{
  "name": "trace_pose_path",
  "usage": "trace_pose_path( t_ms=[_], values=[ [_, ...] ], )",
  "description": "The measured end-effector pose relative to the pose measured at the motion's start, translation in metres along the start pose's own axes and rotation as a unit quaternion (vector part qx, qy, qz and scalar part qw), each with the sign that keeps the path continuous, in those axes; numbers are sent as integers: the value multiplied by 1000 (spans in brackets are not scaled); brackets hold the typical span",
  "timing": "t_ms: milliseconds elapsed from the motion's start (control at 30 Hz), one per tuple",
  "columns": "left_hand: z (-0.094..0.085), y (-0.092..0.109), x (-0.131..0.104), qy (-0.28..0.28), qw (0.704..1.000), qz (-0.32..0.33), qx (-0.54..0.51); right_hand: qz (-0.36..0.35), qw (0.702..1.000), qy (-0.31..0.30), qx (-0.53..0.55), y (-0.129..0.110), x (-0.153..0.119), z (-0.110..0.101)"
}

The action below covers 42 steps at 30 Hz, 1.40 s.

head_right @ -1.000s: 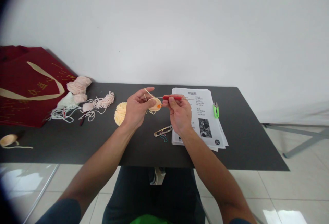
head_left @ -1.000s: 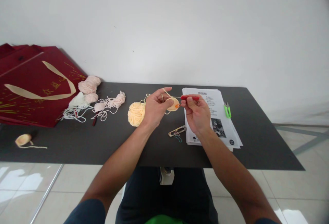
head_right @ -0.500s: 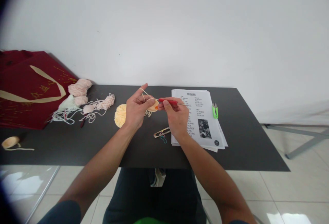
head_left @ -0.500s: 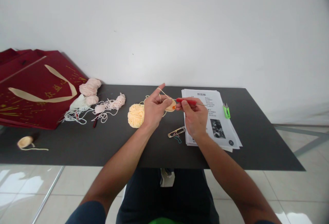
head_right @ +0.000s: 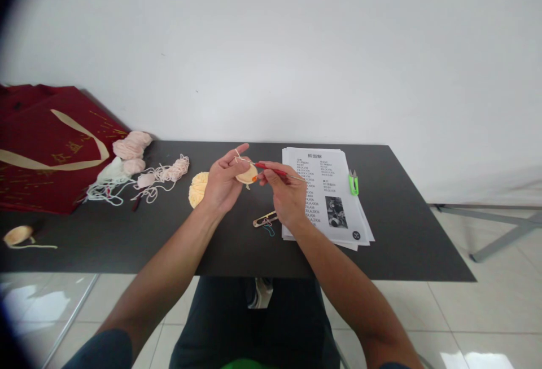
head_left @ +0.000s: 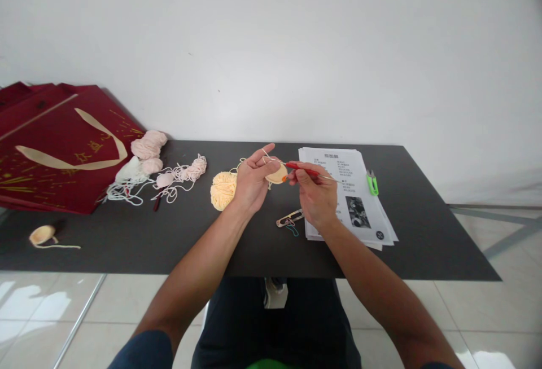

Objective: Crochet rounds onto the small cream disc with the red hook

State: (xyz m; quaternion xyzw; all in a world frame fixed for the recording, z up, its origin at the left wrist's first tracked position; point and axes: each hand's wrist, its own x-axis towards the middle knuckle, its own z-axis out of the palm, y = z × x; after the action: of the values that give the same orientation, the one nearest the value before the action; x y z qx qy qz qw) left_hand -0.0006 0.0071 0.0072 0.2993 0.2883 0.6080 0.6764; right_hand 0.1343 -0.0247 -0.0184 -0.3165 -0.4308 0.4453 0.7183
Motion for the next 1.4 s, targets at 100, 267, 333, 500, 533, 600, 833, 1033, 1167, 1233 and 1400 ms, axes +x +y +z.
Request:
trace_pose_path(
  t_ms=[100, 267, 333, 500, 533, 600, 833, 1033, 1167, 1233, 1400],
  values=[
    [1, -1, -1, 2, 1000, -5, 27, 62, 996, 9, 63, -5, 7, -1],
    [0, -3, -3, -14, 999, -13, 48, 92, 991, 10, 93, -9, 12, -5],
    [-1, -3, -2, -17, 998, -15, 51, 92, 992, 4, 90, -9, 12, -6],
    [-2, -3, -1, -22, 998, -25, 51, 86, 994, 7, 69, -10, 12, -6],
    [-2, -3, -1, -23, 998, -28, 50, 86, 994, 5, 69, -11, 12, -6],
    [-1, -2, -1, -24, 998, -32, 47, 87, 994, 3, 72, -13, 13, -6],
    [-2, 6, -2, -27, 998, -38, 39, 77, 994, 6, 79, -15, 15, -8],
    [-4, 10, -1, -35, 998, -36, 45, 65, 996, 13, 62, -17, 16, -10],
    [-6, 13, 1, -48, 997, -30, 61, 42, 998, 2, 45, -20, 13, -8],
    [-6, 16, 1, -59, 995, -32, 74, 34, 999, -4, 33, -21, 13, -8],
    [-8, 20, 1, -90, 991, -59, 84, 26, 999, -18, 26, -22, 12, -8]
  ],
)
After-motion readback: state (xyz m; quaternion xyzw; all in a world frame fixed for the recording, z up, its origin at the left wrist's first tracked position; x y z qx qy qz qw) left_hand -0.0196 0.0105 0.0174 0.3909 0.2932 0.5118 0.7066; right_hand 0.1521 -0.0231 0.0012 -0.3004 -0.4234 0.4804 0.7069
